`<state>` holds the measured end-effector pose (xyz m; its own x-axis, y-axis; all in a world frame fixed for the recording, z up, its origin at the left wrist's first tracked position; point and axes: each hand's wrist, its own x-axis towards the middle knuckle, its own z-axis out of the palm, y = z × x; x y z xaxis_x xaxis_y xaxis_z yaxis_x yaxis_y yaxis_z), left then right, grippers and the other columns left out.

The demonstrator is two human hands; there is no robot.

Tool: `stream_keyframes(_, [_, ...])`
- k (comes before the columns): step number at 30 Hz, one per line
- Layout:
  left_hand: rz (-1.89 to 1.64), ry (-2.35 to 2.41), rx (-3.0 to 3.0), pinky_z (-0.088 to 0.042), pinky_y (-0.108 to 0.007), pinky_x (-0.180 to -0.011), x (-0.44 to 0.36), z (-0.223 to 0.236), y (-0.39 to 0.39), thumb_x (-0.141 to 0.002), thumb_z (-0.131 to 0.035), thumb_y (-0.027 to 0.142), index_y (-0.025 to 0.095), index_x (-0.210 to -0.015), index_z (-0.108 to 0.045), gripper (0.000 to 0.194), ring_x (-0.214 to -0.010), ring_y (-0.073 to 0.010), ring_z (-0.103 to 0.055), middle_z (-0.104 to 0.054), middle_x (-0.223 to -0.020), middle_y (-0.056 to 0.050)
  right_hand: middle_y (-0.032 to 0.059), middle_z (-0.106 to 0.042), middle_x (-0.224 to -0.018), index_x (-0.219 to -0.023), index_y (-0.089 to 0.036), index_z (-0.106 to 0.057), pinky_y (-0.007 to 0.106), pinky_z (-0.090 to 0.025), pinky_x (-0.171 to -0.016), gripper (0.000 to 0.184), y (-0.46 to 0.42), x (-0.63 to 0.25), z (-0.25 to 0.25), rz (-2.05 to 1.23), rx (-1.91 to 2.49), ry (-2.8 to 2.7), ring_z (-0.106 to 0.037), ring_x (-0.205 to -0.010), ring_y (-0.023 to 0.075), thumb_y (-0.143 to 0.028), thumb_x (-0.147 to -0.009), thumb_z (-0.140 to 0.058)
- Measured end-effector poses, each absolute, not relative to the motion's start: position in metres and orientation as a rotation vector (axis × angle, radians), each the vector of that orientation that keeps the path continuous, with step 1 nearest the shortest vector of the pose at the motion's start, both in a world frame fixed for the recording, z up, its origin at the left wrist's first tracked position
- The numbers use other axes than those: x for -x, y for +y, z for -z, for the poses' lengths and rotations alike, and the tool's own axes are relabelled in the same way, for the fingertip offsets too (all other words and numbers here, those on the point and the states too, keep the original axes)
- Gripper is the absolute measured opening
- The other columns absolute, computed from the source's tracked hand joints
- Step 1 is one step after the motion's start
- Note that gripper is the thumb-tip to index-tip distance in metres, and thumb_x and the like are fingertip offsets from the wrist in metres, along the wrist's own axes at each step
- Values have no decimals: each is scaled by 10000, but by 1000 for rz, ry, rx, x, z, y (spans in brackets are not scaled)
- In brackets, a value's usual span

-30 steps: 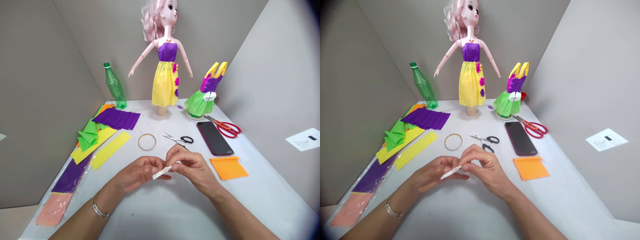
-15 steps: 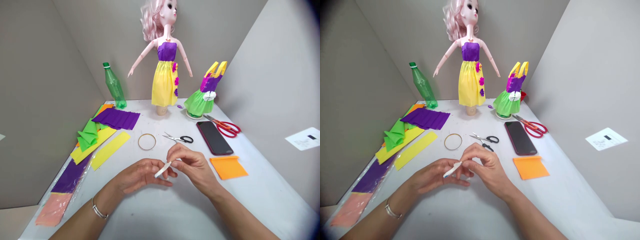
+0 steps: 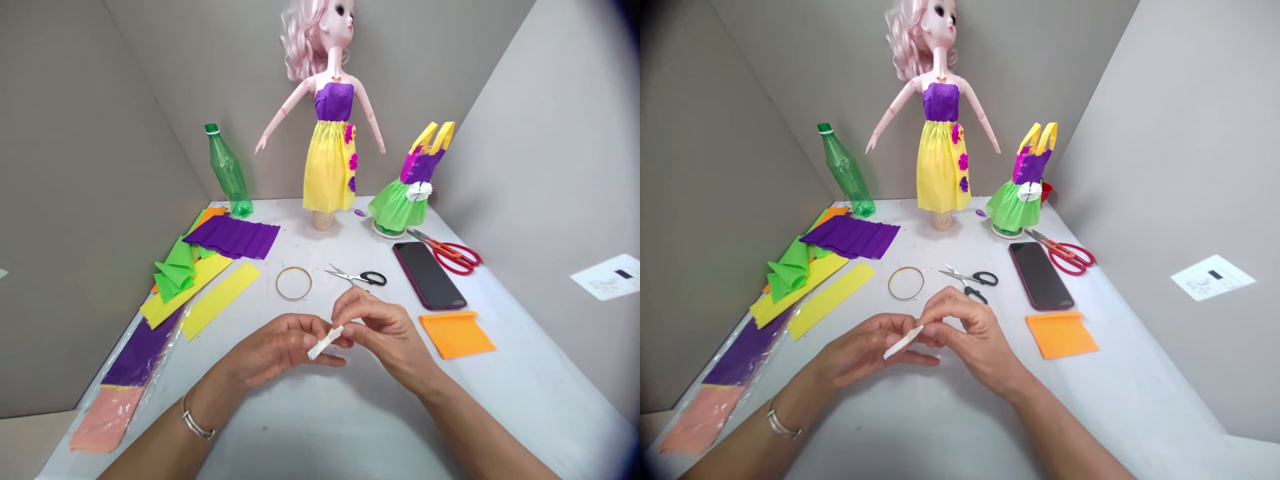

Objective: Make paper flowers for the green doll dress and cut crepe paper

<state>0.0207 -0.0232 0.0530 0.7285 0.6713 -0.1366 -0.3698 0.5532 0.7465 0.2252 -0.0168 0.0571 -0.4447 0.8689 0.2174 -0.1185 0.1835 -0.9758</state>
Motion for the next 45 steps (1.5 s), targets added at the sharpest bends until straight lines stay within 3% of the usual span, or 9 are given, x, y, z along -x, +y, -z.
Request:
stream_keyframes(5, [-696,559,-902,-393,-486,-1052,-19,-52,-22,-841,-639,245,158,-790,-633,101,-985,-227,-610,-629,-898,-47,15,-621,-883,-903,-253,-718,296,-440,-795,52,-16,-225,-57,-1290,864,-1609,-565,-847,162,-280,-873,-686])
stream_keyframes(10, [-863,1027,-1444,-365,-428,-1050,-17,-45,-19,-877,-582,252,210,-805,-568,85,-1217,-253,-507,-609,-1161,-53,-2,-635,-867,-890,-231,-656,278,-436,-756,98,-11,-225,-51,-1205,1111,-1471,-576,-827,157,-329,-885,-652])
stream_keyframes(14, [-987,1302,-1847,-344,-435,-1072,-19,-37,-18,-853,-538,146,227,-795,-534,100,-1275,-241,-461,-613,-1126,-36,-11,-618,-811,-822,-223,-635,277,-429,-723,118,-10,-225,-49,-1093,1196,-1498,-567,-786,155,-318,-892,-627])
stream_keyframes(18, [-1085,1342,-2110,-364,-436,-1070,-21,-33,-17,-844,-513,95,227,-810,-523,137,-1288,-237,-440,-613,-1076,-42,-3,-611,-807,-789,-218,-627,292,-427,-742,122,-12,-223,-49,-808,1171,-1701,-557,-779,156,-221,-907,-596])
stream_keyframes(25, [-1093,1335,-2308,-292,-489,-1141,-21,-35,-19,-822,-513,51,215,-826,-507,165,-1271,-242,-462,-604,-1051,-49,46,-654,-833,-920,-197,-646,371,-414,-803,91,-12,-218,-35,-221,1010,-1995,-596,-815,194,-136,-917,-578])
stream_keyframes(29, [-1057,1339,-2352,-261,-503,-1157,-20,-34,-20,-823,-514,55,216,-841,-501,163,-1274,-240,-463,-599,-1044,-47,27,-672,-850,-940,-208,-631,361,-420,-830,85,-11,-219,-34,-340,1052,-1981,-614,-808,182,-144,-912,-582])
stream_keyframes(37, [-999,1281,-2428,-249,-516,-1166,-20,-31,-20,-801,-528,54,211,-842,-500,166,-1285,-248,-454,-596,-1057,-47,-10,-676,-911,-911,-239,-646,286,-454,-818,47,-10,-221,-47,-974,1236,-1703,-611,-861,164,-247,-876,-616])
stream_keyframes(45, [-986,1219,-2495,-241,-559,-1166,-22,-33,-21,-795,-529,45,215,-831,-502,176,-1281,-256,-453,-601,-1052,-51,-11,-652,-849,-967,-222,-636,287,-446,-819,153,-11,-218,-48,-1117,1217,-1663,-594,-837,156,-176,-825,-603])
